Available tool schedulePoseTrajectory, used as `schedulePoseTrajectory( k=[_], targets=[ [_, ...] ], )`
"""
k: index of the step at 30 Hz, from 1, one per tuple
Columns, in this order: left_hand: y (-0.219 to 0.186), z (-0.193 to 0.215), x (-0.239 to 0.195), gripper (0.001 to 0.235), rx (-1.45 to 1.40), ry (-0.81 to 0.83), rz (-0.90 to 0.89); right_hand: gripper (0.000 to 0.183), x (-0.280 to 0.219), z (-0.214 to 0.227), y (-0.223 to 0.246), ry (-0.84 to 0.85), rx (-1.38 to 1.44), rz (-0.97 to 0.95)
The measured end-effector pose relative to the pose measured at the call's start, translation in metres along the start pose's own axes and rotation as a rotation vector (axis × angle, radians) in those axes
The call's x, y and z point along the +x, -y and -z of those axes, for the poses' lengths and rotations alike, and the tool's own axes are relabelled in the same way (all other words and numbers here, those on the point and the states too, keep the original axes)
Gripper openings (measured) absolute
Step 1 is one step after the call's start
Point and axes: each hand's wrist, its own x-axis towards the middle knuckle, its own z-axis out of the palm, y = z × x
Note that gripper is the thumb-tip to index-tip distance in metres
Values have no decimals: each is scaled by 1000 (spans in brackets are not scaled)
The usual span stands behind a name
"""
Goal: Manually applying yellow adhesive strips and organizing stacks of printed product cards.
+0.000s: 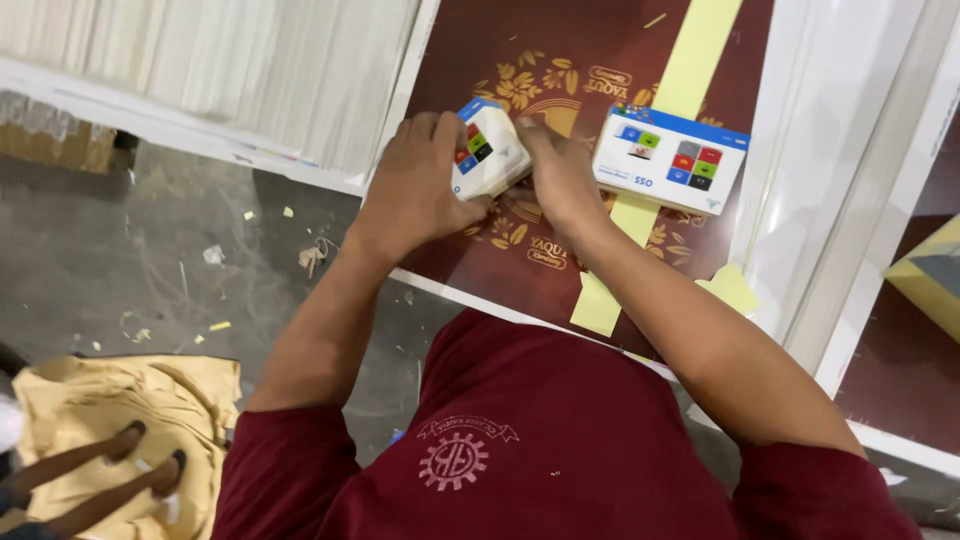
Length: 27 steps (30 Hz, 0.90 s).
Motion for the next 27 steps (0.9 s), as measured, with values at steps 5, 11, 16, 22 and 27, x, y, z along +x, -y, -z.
schedulePoseTrajectory(
  k=[5,11,16,22,27],
  targets=[
    [-2,10,15,66,-36,124,70,73,-16,16,-19,41,94,89],
    [-5,27,37,66,-123,287,212,81,-72,22,-28,66,-216,198],
    [1,28,45,67,-146,341,297,82,-80,33,-30,181,-45,204],
    [20,23,45,64,-195,325,380,79,-86,37,-14,209,-11,176],
    [14,37,48,72,-519,218,463,59,-81,31,-9,234,-67,275]
  ],
)
